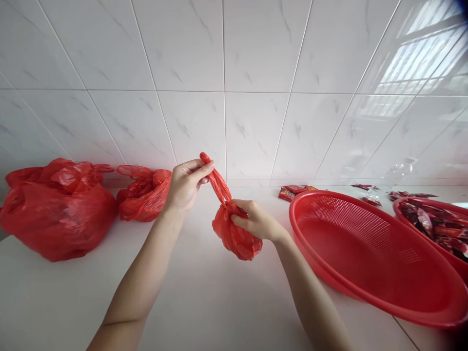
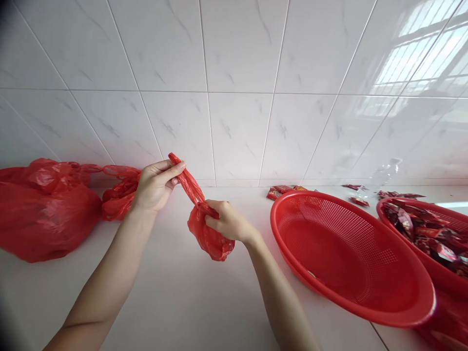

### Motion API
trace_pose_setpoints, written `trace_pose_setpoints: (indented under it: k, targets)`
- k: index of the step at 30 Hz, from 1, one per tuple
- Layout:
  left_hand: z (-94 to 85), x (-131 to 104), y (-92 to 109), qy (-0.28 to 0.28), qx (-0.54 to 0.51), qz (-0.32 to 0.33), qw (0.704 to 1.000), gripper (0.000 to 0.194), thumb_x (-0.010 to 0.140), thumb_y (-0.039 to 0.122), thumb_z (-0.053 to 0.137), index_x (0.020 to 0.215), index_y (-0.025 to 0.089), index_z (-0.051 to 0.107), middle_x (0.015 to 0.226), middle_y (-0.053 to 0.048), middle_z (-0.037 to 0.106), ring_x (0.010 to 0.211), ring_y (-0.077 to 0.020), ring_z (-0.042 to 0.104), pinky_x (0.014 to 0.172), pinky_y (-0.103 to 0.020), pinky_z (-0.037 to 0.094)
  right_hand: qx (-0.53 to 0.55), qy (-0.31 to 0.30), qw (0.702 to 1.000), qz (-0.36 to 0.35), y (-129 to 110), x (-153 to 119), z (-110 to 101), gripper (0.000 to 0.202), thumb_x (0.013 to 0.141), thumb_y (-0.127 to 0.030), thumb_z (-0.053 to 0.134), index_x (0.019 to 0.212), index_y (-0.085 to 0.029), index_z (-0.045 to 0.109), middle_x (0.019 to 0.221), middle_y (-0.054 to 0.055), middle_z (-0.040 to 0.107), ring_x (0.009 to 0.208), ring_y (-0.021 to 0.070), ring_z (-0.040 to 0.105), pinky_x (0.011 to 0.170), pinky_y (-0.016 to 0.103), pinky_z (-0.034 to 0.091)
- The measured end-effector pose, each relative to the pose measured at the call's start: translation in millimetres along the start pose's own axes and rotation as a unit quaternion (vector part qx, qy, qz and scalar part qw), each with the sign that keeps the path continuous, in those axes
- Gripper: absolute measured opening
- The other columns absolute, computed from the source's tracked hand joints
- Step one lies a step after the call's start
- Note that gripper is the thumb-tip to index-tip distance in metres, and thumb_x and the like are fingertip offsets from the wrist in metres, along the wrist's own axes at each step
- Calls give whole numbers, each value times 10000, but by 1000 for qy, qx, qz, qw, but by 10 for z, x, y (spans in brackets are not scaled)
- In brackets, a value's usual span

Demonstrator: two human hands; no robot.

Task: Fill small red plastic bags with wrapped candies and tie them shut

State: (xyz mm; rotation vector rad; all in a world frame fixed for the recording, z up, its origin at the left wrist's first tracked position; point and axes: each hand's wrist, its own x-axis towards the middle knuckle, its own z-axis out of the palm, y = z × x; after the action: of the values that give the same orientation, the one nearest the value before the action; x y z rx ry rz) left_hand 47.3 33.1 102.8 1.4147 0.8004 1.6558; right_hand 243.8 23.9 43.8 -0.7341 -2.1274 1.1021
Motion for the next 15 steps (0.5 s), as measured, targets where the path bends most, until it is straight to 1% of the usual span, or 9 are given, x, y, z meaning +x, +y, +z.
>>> trace_pose_setpoints:
  k: [4, 7, 9, 10, 12, 14, 15]
  targets:
    - [-48, -21, -10, 18, -2, 3, 1000, 159, 738, 235, 792, 671, 134, 688, 647, 10, 472, 576, -64, 388, 543, -215, 353, 30, -39, 999, -13, -10, -5, 0, 111, 837, -134, 420, 828, -186, 519, 815, 0, 616, 699, 128, 542, 636, 271, 442]
    - [-86, -49, -29, 31, -14, -4, 999, 176, 732, 249, 799, 676, 138, 674, 661, 18, 470, 570, -55, 382, 544, -205, 361, 37, -37, 998, -18, -11, -5, 16, 133, 844, -120, 399, 850, -198, 507, 814, -3, 621, 700, 133, 557, 638, 278, 457]
    - [-127, -94, -39, 31, -13, -6, 999, 202, 754, 312, 783, 710, 148, 674, 684, 14, 489, 588, -64, 414, 559, -207, 383, 33, -28, 999, -17, -17, -11, 18, 140, 852, -121, 394, 855, -206, 506, 818, -3, 633, 699, 137, 569, 638, 284, 467]
    - [-150, -130, -41, 23, -4, -10, 1000, 222, 773, 365, 763, 763, 157, 684, 711, 7, 512, 611, -75, 444, 578, -213, 401, 29, -22, 999, -17, -23, -16, 16, 142, 857, -125, 395, 856, -208, 510, 822, -1, 643, 702, 140, 577, 641, 288, 474]
    - [-192, -225, -38, -9, 34, -25, 999, 309, 797, 460, 720, 937, 186, 693, 805, -13, 566, 688, -107, 509, 634, -235, 438, 25, -15, 999, -22, -39, -24, 13, 151, 869, -135, 396, 871, -206, 529, 848, 8, 668, 723, 147, 601, 658, 295, 491]
    - [-214, -342, -31, -65, 94, -51, 992, 405, 791, 476, 721, 1093, 214, 655, 870, -21, 591, 741, -130, 544, 667, -251, 453, 23, -17, 999, -31, -57, -30, 17, 161, 881, -144, 396, 892, -200, 547, 888, 17, 691, 746, 149, 621, 675, 297, 503]
    - [-215, -403, -27, -100, 125, -67, 985, 426, 784, 453, 735, 1130, 225, 634, 858, -15, 595, 733, -134, 549, 659, -253, 450, 21, -22, 999, -35, -67, -32, 25, 168, 889, -149, 394, 906, -198, 554, 910, 20, 698, 754, 148, 627, 680, 295, 507]
